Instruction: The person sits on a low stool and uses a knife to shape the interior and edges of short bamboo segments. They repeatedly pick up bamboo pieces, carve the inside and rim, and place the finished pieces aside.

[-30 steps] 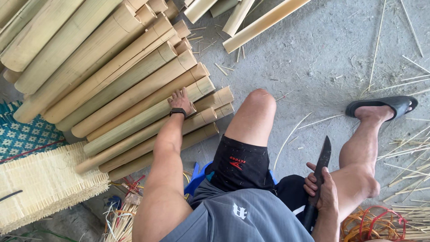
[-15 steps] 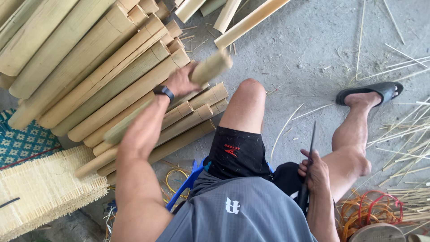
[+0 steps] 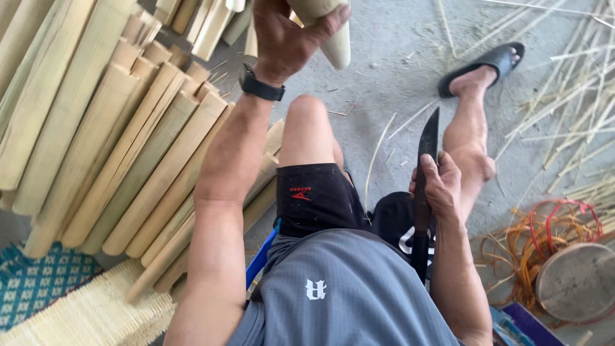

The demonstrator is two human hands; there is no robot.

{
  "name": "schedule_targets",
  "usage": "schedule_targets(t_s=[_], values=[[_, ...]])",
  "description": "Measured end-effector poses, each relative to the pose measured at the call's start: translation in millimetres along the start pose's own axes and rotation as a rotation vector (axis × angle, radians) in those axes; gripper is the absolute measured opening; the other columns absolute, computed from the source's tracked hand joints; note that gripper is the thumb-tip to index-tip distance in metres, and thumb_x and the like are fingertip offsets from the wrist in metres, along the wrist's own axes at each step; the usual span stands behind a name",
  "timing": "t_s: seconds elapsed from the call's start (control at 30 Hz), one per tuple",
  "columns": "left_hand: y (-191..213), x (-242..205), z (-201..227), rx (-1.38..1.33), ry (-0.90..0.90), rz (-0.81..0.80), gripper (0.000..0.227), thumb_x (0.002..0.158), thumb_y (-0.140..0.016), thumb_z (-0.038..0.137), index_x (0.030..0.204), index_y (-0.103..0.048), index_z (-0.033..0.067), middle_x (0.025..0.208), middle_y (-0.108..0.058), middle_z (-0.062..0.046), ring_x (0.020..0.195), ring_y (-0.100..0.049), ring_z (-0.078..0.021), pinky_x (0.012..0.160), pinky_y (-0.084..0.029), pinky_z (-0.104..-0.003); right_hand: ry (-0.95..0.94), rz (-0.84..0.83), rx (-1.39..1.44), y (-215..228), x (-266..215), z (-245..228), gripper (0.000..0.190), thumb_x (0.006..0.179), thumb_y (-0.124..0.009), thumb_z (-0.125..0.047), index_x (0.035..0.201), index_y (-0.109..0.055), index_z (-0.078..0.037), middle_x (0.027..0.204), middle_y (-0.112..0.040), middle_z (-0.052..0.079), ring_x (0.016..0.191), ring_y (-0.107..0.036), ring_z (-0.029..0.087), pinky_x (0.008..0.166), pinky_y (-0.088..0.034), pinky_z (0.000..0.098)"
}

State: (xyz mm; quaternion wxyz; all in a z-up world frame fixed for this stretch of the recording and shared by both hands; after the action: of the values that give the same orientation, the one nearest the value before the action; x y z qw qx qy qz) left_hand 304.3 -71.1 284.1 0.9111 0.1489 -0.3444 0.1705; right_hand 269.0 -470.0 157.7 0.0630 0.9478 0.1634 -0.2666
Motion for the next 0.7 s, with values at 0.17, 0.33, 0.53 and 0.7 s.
schedule_targets(t_s=[0.17,0.33,0.53,0.7], values=[[-59,-20,-28,0.083,0.133,-0.073,0.064,0.094,-0.095,0.021,0.138,-0.048,0.0122,0.125,-0.071,-0.011,0.115,-0.076,-0.0239,0.098,-0.065,-0.040,0.034,-0.120,0.022,2,-32,-54,0.036,0.105,-0.057,-0.040,0.098,-0.057,-0.004,0.066,-0.063,0.009,0.046,-0.056,0.015,0.043,-0.045,0.0265],[-85,-19,-6,-0.016,0.144,-0.188,0.090,0.092,-0.098,0.018,0.153,-0.032,0.0151,0.138,-0.066,-0.013,0.124,-0.072,-0.0291,0.104,-0.063,-0.043,0.192,-0.295,0.357,-16,-87,-124,0.035,0.098,-0.068,-0.029,0.110,-0.060,0.003,0.072,-0.063,0.011,0.050,-0.056,0.015,0.045,-0.044,0.0251],[-104,-22,35,0.042,0.001,-0.167,0.104,0.082,-0.103,0.019,0.153,-0.027,0.0169,0.142,-0.054,-0.008,0.134,-0.058,-0.0238,0.114,-0.057,-0.039,0.423,-0.271,0.223,-41,-99,-180,0.089,0.077,-0.079,-0.016,0.154,-0.041,0.004,0.072,-0.058,0.010,0.051,-0.052,0.011,0.047,-0.036,0.0206],[-102,-19,25,-0.161,0.212,-0.245,0.097,0.090,-0.100,0.011,0.156,-0.030,0.0158,0.142,-0.057,-0.005,0.130,-0.061,-0.0188,0.113,-0.059,-0.034,0.519,-0.185,0.102,-53,-94,-203,0.085,0.079,-0.067,-0.011,0.158,-0.039,0.007,0.098,-0.058,0.009,0.056,-0.049,0.010,0.047,-0.035,0.0216]])
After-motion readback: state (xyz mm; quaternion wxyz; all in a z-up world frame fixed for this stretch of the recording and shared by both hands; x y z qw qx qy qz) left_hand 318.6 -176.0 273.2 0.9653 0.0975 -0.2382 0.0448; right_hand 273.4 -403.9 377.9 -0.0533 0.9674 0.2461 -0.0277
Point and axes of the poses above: each hand's wrist, its own x-axis towards the middle knuckle, its own y-axis out of the back of the hand, z = x × y, the point moved 5 cm from there along x, towards the middle knuckle
